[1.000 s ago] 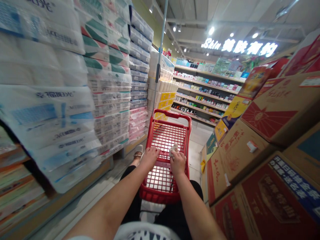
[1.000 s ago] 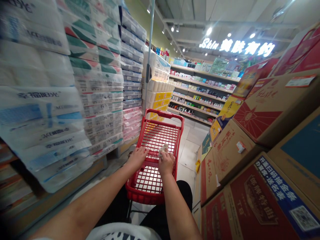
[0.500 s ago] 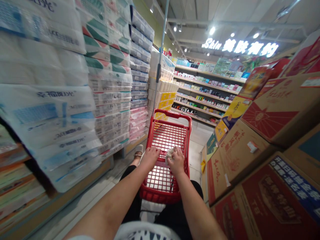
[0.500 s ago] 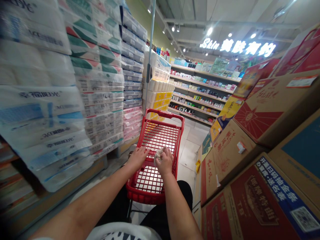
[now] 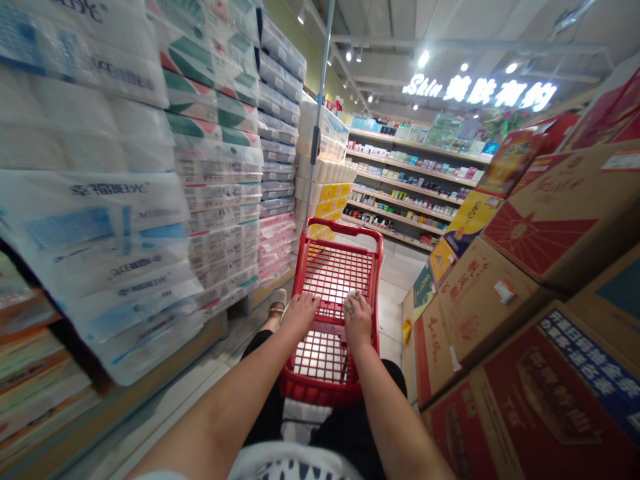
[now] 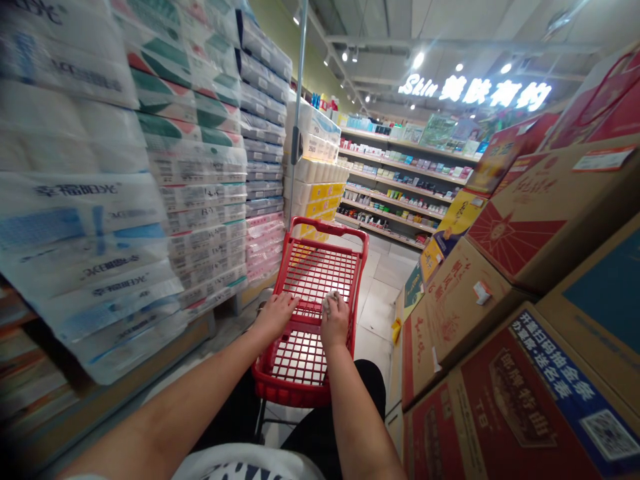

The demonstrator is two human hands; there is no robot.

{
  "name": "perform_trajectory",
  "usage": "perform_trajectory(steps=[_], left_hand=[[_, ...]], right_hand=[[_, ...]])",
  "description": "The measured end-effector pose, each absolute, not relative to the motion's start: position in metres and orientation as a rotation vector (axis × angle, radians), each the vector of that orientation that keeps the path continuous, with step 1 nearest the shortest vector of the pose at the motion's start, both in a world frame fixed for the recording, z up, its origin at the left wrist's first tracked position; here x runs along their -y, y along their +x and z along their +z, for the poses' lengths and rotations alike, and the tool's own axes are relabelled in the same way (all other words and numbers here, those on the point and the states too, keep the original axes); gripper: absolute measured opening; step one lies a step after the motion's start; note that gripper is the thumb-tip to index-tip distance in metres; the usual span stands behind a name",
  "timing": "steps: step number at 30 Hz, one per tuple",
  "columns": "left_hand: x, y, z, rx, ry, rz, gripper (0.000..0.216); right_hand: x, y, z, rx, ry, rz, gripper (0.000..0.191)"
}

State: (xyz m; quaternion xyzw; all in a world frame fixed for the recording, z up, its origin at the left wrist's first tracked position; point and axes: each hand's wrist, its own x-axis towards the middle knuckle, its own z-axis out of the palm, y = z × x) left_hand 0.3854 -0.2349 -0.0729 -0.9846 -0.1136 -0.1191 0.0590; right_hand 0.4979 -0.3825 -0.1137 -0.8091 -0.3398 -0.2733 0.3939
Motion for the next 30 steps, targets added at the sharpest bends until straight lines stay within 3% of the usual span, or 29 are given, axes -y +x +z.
perform_trajectory(steps=[10,20,25,30], left_hand=[[0.2347,0.3850,-0.0730,0.340,-2.993,-0.378,0.057],[0.2331,0.3861,-0.0739,0.339,-2.990,-0.333,0.067],[0.2333,0.3864,-0.0753,0.328,-2.971,-0.370,0.062],[0.2348,0.3847,-0.0739,0.335,-2.960,-0.393,0.054]], right_hand=[[0.3831,0.4949,-0.1162,1.062,-2.245,-0.590,0.043],[0.3840,0.4986,-0.1140,0.760,-2.166,-0.644,0.038],[0.3851,0.4924,-0.1076,0.823,-2.311,-0.544,0.039],[0.3814,0.4907,-0.1107,0.595,-2.490,-0.508,0.063]])
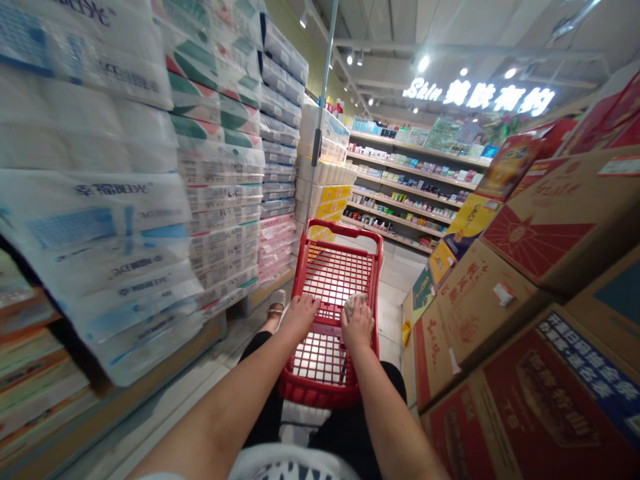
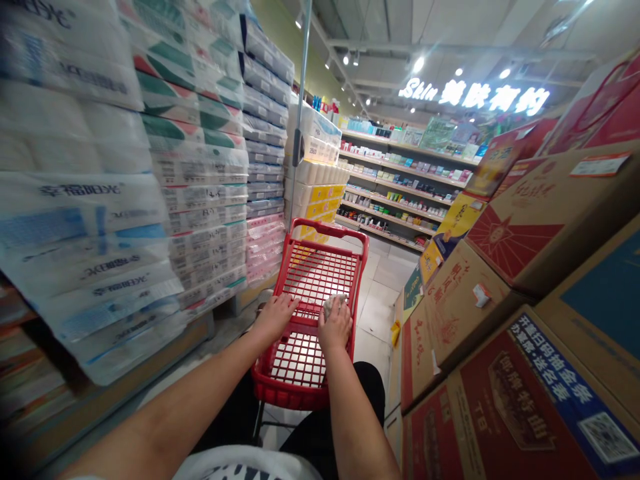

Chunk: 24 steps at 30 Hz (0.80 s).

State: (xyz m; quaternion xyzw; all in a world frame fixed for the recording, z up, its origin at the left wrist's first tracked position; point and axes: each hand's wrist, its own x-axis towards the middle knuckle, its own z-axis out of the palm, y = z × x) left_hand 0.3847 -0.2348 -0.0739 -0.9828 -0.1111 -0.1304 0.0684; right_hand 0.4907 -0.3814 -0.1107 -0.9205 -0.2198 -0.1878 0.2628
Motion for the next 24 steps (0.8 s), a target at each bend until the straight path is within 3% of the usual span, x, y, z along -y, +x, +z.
perform_trajectory(steps=[2,6,12,16,19,24], left_hand=[[0.235,0.384,-0.073,0.327,-2.957,-0.390,0.054],[0.235,0.384,-0.072,0.322,-2.977,-0.372,0.060],[0.234,0.384,-0.072,0.337,-2.977,-0.361,0.061],[0.234,0.385,-0.073,0.329,-2.980,-0.333,0.065],[0.235,0.385,-0.073,0.335,-2.996,-0.337,0.066],[0.235,0.385,-0.075,0.337,-2.972,-0.381,0.058]], right_hand=[[0.382,0.494,-0.115,0.584,-2.441,-0.528,0.063],[0.385,0.498,-0.117,0.745,-2.227,-0.605,0.044],[0.385,0.493,-0.109,0.995,-2.105,-0.564,0.032],[0.386,0.497,-0.106,0.631,-2.164,-0.784,0.039],[0.387,0.497,-0.109,0.802,-2.169,-0.763,0.045],[0.383,0.495,-0.117,0.967,-2.233,-0.659,0.034]])
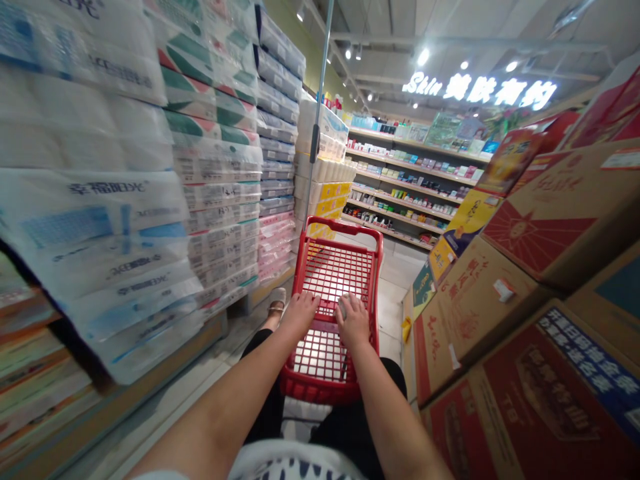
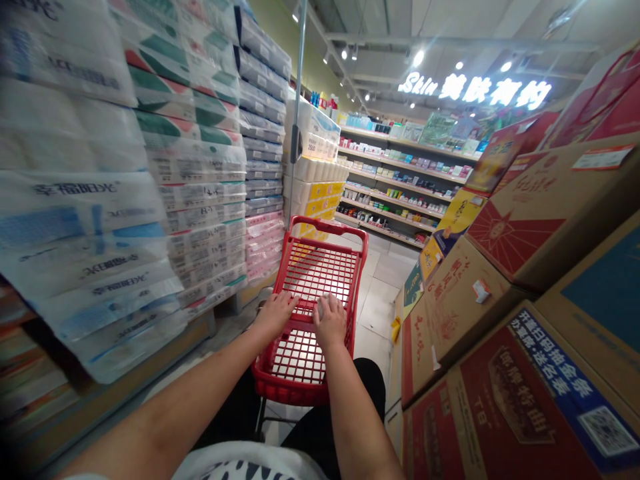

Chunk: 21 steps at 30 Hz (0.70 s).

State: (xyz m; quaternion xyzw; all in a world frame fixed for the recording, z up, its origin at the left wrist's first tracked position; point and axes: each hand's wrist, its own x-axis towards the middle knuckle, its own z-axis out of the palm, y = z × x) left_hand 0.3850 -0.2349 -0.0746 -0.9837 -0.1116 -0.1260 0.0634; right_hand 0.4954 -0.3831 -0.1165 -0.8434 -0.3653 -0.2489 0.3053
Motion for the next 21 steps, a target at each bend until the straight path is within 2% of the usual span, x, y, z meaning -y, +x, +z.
perform_trajectory(steps=[3,8,11,17,21], left_hand=[[0.2349,0.3845,-0.0744,0.320,-2.954,-0.371,0.059],[0.2346,0.3849,-0.0742,0.331,-2.960,-0.376,0.058],[0.2347,0.3854,-0.0740,0.329,-2.969,-0.365,0.060],[0.2344,0.3857,-0.0745,0.339,-2.975,-0.375,0.059],[0.2342,0.3854,-0.0748,0.330,-2.988,-0.386,0.059]], right_hand=[[0.3817,0.4980,-0.1191,0.847,-2.213,-0.694,0.037],[0.3838,0.5014,-0.1179,1.064,-2.111,-0.588,0.033],[0.3850,0.5007,-0.1162,0.933,-2.142,-0.653,0.034],[0.3856,0.4989,-0.1156,1.019,-2.204,-0.622,0.045],[0.3843,0.4985,-0.1151,0.876,-2.178,-0.669,0.048]])
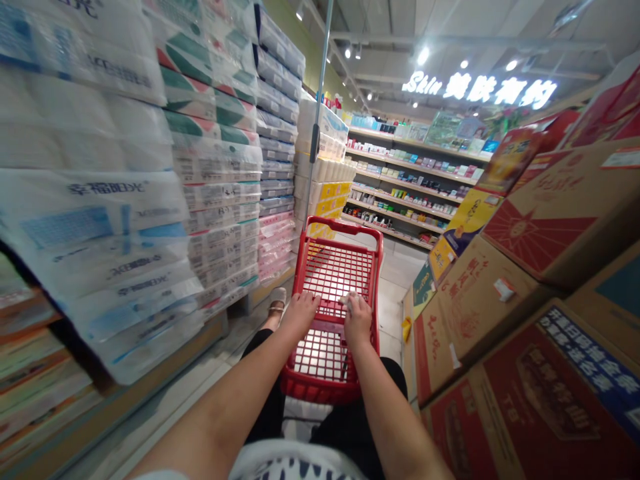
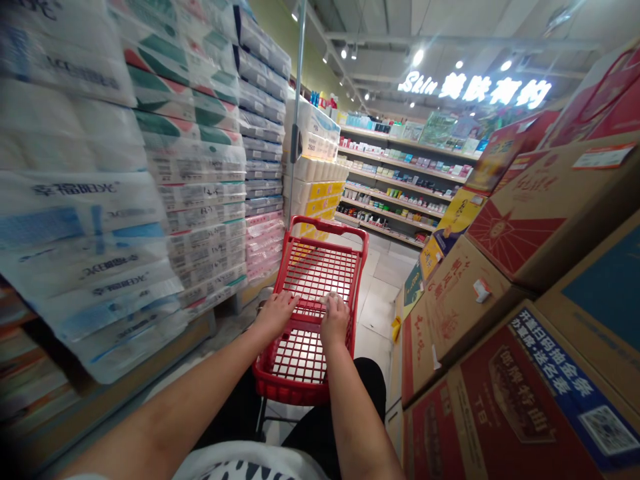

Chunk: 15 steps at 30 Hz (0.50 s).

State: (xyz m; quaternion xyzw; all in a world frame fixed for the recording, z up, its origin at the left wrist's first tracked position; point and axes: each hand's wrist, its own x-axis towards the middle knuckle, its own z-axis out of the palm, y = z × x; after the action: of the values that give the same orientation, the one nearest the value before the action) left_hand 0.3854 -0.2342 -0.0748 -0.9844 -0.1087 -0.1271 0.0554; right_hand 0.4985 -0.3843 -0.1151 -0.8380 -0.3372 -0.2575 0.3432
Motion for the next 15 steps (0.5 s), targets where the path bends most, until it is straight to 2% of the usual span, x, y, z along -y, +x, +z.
perform_trajectory(steps=[5,8,10,15], left_hand=[[0.233,0.386,-0.075,0.333,-2.980,-0.377,0.063],[0.232,0.386,-0.076,0.333,-2.978,-0.372,0.062],[0.232,0.386,-0.076,0.331,-2.981,-0.379,0.059],[0.233,0.384,-0.072,0.352,-2.970,-0.408,0.047]], right_hand=[[0.383,0.494,-0.114,1.227,-2.068,-0.564,0.054],[0.381,0.493,-0.113,1.036,-2.080,-0.622,0.049],[0.379,0.492,-0.113,0.944,-2.090,-0.635,0.049],[0.366,0.488,-0.110,1.256,-2.018,-0.457,0.056]])
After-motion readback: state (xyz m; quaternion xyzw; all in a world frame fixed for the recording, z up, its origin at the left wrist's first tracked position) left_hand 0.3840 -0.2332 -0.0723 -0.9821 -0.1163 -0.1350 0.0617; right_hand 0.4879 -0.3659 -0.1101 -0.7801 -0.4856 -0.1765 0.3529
